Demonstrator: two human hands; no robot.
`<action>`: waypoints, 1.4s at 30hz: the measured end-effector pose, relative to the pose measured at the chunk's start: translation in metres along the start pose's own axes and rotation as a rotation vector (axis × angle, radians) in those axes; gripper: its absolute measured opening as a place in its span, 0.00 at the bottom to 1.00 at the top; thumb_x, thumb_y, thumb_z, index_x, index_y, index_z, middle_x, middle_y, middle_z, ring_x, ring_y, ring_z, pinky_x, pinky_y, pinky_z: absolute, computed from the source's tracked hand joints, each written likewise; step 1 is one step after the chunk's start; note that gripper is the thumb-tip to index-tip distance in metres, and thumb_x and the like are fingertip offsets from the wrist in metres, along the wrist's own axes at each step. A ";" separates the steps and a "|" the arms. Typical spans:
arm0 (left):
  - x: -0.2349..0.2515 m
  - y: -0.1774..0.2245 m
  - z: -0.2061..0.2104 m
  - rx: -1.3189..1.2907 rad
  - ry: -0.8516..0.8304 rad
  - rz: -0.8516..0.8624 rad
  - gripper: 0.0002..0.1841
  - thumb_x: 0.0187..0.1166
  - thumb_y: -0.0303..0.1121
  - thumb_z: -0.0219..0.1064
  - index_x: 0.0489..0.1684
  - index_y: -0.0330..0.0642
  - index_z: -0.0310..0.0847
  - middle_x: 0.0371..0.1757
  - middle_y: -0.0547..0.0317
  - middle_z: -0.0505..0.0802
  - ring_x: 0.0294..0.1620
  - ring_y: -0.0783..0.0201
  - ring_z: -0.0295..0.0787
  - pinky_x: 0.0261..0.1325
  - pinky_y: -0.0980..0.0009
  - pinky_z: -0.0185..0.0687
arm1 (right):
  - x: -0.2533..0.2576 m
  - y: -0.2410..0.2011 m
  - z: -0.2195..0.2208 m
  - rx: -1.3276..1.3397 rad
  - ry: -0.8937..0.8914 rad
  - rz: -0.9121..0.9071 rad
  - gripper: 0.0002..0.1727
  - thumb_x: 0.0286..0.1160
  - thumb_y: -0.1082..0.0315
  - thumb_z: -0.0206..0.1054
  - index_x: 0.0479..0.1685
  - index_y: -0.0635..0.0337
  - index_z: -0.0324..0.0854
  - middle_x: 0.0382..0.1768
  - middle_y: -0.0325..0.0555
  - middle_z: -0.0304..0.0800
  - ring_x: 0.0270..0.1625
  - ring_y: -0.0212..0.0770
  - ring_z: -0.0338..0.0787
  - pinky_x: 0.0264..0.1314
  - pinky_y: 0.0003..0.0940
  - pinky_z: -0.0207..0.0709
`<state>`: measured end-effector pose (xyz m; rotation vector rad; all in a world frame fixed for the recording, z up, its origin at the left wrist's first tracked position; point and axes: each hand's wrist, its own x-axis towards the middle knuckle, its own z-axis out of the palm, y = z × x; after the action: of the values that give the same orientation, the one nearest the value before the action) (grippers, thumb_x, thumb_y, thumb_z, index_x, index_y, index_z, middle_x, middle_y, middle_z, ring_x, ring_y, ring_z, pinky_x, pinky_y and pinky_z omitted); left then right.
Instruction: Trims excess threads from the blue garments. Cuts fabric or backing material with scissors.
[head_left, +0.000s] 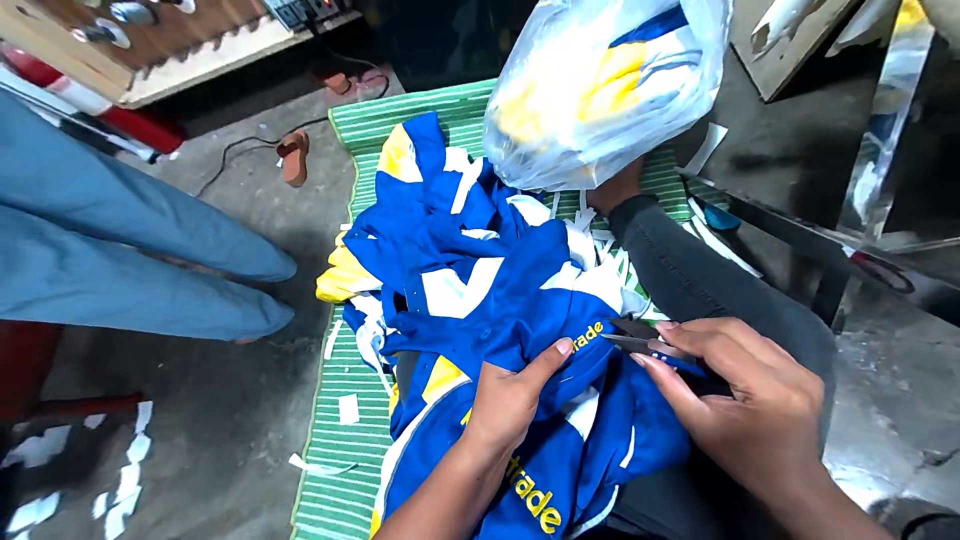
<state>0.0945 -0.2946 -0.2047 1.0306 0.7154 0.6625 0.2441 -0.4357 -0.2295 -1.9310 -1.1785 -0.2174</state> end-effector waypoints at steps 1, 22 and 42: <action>0.000 0.000 0.000 0.002 0.000 0.004 0.08 0.71 0.14 0.68 0.41 0.34 0.85 0.37 0.55 0.95 0.42 0.67 0.94 0.55 0.68 0.91 | 0.000 0.000 0.000 -0.006 -0.003 -0.001 0.13 0.75 0.56 0.73 0.44 0.56 0.95 0.41 0.46 0.97 0.41 0.37 0.92 0.41 0.35 0.79; 0.000 -0.002 -0.002 -0.053 -0.003 -0.060 0.08 0.72 0.14 0.67 0.42 0.34 0.84 0.39 0.53 0.95 0.43 0.66 0.94 0.56 0.66 0.91 | 0.003 0.005 0.005 -0.024 0.013 -0.071 0.14 0.78 0.54 0.71 0.43 0.53 0.95 0.42 0.44 0.98 0.43 0.40 0.92 0.43 0.37 0.75; -0.002 -0.003 -0.002 -0.034 -0.005 -0.003 0.08 0.71 0.15 0.69 0.41 0.34 0.86 0.37 0.55 0.95 0.42 0.67 0.95 0.55 0.67 0.91 | 0.007 0.001 -0.007 -0.130 -0.019 -0.108 0.15 0.81 0.54 0.69 0.44 0.54 0.96 0.41 0.45 0.98 0.41 0.42 0.91 0.41 0.40 0.72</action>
<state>0.0920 -0.2962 -0.2081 1.0000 0.6990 0.6671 0.2501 -0.4365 -0.2219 -1.9866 -1.3110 -0.3405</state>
